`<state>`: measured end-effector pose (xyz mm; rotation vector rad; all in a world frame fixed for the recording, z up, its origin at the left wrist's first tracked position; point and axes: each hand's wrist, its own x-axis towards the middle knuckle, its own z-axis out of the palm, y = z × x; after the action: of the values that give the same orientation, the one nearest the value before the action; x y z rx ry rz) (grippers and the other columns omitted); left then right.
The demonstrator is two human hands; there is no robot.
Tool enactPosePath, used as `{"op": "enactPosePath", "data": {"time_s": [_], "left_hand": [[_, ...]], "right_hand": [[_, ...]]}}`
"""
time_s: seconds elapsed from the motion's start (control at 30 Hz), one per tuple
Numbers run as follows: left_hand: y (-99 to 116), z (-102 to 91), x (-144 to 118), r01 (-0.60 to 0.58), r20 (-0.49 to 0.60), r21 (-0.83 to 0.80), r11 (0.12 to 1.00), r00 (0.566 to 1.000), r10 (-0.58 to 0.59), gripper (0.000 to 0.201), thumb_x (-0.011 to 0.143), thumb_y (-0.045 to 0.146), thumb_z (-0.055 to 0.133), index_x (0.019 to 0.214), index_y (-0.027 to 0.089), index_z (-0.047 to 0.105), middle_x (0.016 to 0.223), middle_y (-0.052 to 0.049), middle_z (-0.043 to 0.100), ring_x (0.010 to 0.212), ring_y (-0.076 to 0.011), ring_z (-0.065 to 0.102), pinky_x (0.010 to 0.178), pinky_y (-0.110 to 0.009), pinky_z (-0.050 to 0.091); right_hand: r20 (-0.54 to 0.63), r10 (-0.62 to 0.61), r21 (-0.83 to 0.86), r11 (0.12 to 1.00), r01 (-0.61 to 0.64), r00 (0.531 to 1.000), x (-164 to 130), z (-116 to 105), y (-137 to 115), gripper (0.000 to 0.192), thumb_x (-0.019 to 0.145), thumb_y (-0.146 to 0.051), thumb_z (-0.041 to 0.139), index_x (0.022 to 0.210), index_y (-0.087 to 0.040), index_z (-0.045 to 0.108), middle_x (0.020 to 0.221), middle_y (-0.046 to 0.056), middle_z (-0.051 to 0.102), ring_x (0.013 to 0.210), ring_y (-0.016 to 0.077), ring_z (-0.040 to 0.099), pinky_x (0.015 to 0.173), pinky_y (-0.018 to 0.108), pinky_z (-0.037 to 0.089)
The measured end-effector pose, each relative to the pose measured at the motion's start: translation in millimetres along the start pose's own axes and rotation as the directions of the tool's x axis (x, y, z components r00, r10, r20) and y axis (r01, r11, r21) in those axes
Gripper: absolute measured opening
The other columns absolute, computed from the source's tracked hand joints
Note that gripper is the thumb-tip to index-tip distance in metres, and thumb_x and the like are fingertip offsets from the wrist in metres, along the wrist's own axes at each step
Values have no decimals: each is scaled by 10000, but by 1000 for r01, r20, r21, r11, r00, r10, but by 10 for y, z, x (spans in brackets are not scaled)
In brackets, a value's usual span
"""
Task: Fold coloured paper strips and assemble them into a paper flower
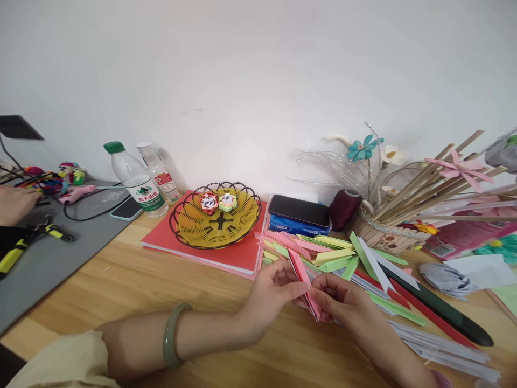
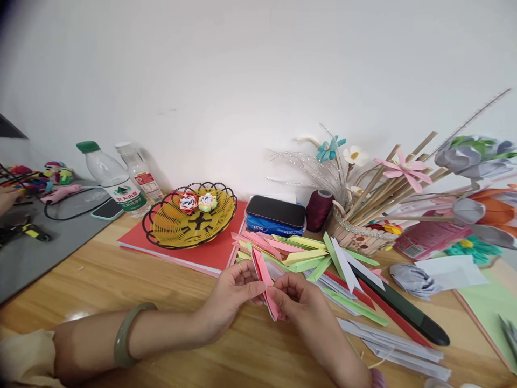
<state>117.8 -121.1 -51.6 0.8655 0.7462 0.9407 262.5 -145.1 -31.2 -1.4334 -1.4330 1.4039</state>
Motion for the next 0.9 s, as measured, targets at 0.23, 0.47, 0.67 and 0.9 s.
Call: {"op": "enactPosePath", "data": {"time_s": [0.23,0.47,0.67,0.9], "left_hand": [[19,1,-7,5,13,23,1000,1000,-5,226,610,261,714,731,119,587,678,-17,593,620,-101,539,570,-208,435],[18,2,-17,6,19,93,996,1000,-8,197,619,273,704,692,106,629,620,-10,579,579,-94,506,579,-216,408],[22,13,-26,17,9,115,993,1000,-18,170,623,264,696,639,111,625,595,-4,572,577,-95,497,584,-212,400],[13,15,-23,10,13,137,991,1000,-12,205,631,313,689,654,117,633,610,-6,571,593,-101,495,595,-210,398]], "right_hand": [[-18,-1,-41,999,0,1000,-4,17,3,240,743,-389,519,628,-178,514,537,-26,494,511,104,422,501,237,327],[-66,-48,-159,987,37,997,-21,49,3,189,743,-328,492,611,-193,481,525,-34,498,508,106,435,495,231,333],[-140,-132,-330,941,79,981,-59,87,6,159,754,-260,467,607,-200,470,544,-23,516,514,111,447,487,231,343],[-177,-199,-374,919,121,964,-103,99,-18,144,755,-239,468,614,-210,468,547,-24,523,507,115,463,482,230,351]]}}
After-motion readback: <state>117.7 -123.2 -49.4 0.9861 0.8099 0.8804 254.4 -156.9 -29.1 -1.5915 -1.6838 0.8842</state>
